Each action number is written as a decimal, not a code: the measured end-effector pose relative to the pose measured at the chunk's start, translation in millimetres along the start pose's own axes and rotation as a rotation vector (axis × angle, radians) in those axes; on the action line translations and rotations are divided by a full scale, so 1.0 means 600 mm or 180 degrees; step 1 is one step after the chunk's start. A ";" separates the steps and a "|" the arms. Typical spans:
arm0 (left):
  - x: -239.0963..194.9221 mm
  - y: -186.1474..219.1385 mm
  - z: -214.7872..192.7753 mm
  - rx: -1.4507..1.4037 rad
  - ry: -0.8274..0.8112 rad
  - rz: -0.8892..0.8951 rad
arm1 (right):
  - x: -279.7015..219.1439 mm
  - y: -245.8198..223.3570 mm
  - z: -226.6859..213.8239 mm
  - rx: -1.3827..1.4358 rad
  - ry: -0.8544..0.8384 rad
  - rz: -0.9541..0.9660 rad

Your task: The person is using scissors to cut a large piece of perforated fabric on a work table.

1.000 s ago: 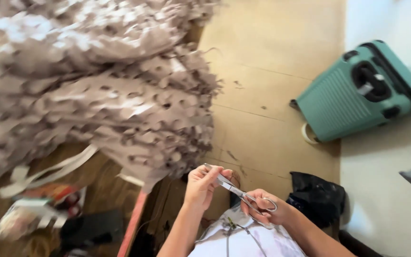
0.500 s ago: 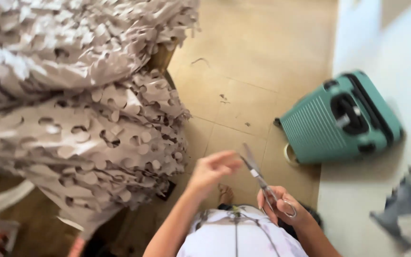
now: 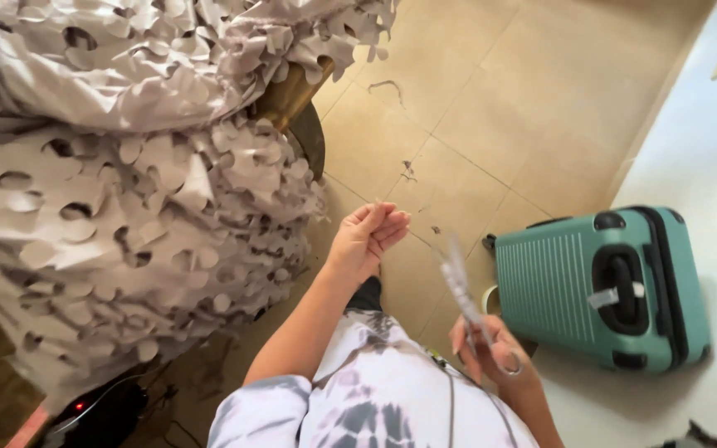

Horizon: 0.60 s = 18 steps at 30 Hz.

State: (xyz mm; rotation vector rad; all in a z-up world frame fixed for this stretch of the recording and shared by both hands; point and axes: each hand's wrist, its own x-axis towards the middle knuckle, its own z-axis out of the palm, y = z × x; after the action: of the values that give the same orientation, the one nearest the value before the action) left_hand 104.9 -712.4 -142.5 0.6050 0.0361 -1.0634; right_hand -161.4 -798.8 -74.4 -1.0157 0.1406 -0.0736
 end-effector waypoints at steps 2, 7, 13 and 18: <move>0.050 -0.027 0.004 0.0115 -0.0166 -0.0013 | 0.061 -0.041 -0.037 -0.0052 -0.0214 -0.0224; 0.151 -0.016 0.099 0.0756 -0.1062 -0.0113 | 0.204 -0.132 -0.124 -0.0353 -0.0015 -0.0277; 0.301 0.023 0.175 0.0966 -0.0458 -0.0119 | 0.332 -0.142 -0.286 0.0211 -0.0076 -0.0059; 0.407 0.021 0.175 0.1065 0.0039 -0.0091 | 0.412 -0.195 -0.337 0.0515 -0.0242 0.0123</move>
State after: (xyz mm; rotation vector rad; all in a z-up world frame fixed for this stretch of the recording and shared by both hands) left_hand 210.8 -955.8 -124.9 0.9148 -0.1253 -1.1023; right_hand 53.0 -1061.6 -100.5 -0.8526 0.0835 -0.0107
